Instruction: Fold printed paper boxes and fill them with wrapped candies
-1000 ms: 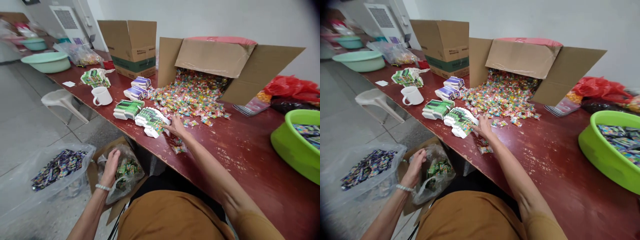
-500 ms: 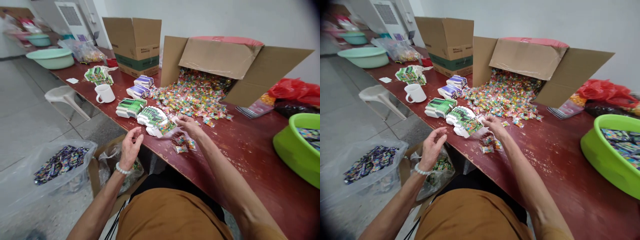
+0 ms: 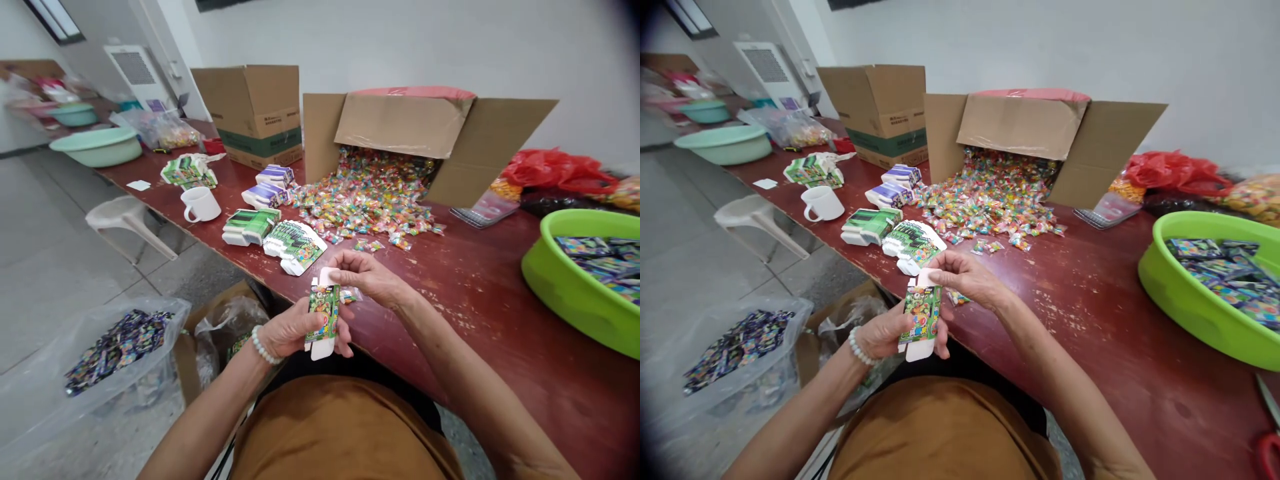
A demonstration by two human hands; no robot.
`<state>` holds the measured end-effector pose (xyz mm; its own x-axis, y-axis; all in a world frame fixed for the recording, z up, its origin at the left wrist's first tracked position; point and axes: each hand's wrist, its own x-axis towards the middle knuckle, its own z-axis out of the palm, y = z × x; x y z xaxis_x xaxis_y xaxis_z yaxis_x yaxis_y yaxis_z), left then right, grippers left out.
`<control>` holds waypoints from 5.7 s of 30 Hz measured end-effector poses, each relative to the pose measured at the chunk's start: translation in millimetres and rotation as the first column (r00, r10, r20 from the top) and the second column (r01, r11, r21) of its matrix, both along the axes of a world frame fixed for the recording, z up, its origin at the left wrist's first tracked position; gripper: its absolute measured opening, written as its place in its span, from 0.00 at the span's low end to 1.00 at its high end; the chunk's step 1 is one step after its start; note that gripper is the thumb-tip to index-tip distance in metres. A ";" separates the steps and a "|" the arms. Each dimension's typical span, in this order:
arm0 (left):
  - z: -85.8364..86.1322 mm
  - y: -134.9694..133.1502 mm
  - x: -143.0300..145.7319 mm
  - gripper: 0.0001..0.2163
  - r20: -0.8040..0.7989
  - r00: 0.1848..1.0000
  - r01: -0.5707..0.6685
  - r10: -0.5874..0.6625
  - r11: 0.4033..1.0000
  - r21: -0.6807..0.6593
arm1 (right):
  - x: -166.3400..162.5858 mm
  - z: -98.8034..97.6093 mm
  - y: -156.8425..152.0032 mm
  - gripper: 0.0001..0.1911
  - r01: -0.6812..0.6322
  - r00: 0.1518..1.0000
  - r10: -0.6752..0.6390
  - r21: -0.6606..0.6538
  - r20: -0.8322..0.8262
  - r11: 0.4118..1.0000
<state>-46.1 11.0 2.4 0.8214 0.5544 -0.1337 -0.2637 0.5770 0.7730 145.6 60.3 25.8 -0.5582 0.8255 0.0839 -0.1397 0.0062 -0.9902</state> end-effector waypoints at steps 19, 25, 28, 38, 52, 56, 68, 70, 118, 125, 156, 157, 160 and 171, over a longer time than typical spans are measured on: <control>24.5 -12.1 6.0 0.11 -0.246 0.942 -0.146 0.227 0.940 0.310 | -0.5 18.3 -51.6 0.10 0.213 0.777 -0.595 0.803 0.206 0.556; 21.2 -12.5 6.3 0.07 -0.407 0.858 -0.150 0.313 0.911 0.385 | -10.2 19.6 -53.7 0.08 -0.083 0.711 -0.526 0.799 0.466 0.595; 18.7 -10.9 6.8 0.09 -0.396 0.878 -0.106 0.268 0.917 0.385 | -8.4 17.9 -51.0 0.07 -0.106 0.739 -0.465 0.765 0.488 0.635; 13.3 -2.8 5.3 0.08 -0.423 0.898 0.029 0.117 0.946 0.322 | 4.7 14.2 -48.0 0.15 -0.225 0.806 -0.098 0.455 0.584 0.862; 1.0 -3.2 16.8 0.15 -0.253 0.830 -0.408 0.497 0.850 0.332 | -13.1 -18.6 -38.3 0.12 0.360 0.877 -0.400 0.188 0.265 0.914; -1.9 -7.7 13.0 0.19 -0.179 0.710 -0.545 0.681 0.693 0.472 | -11.2 -15.1 -35.7 0.13 0.399 0.840 -0.465 0.263 0.280 0.879; -0.1 -6.6 16.2 0.20 -0.156 0.650 -0.605 0.744 0.630 0.487 | -28.7 -32.9 -46.1 0.15 0.501 0.865 -0.497 0.055 -0.064 0.864; 0.6 -2.9 13.3 0.18 -0.177 0.691 -0.594 0.701 0.690 0.414 | -21.9 -31.2 -41.9 0.12 0.454 0.889 -0.459 0.121 0.011 0.883; -6.0 -4.9 30.7 0.27 -0.230 0.824 -0.517 0.518 0.853 0.071 | -8.5 -13.1 -33.3 0.11 0.298 0.954 -0.298 -0.003 0.044 0.955; -11.7 -8.5 35.6 0.25 -0.212 0.818 -0.547 0.534 0.837 0.002 | -15.6 -27.0 -52.5 0.03 0.309 0.860 -0.462 0.499 0.217 0.810; -33.8 -10.1 -46.9 0.17 -0.404 0.911 -0.051 0.090 0.993 0.107 | 35.1 -42.5 -13.9 0.20 0.500 0.836 -0.473 -0.034 0.278 0.865; -30.5 -10.3 -37.7 0.17 -0.372 0.918 -0.097 0.137 0.988 0.124 | 25.8 -37.1 -18.7 0.19 0.475 0.866 -0.450 -0.075 0.218 0.877; -23.2 -12.0 -15.6 0.16 -0.296 0.927 -0.182 0.230 0.967 0.180 | 3.6 -29.4 -29.3 0.15 0.441 0.895 -0.431 -0.081 0.116 0.894; -14.8 -15.9 4.3 0.17 -0.253 0.896 -0.298 0.366 0.916 0.270 | -11.2 -15.1 -48.6 0.11 0.236 0.912 -0.322 0.315 0.255 0.919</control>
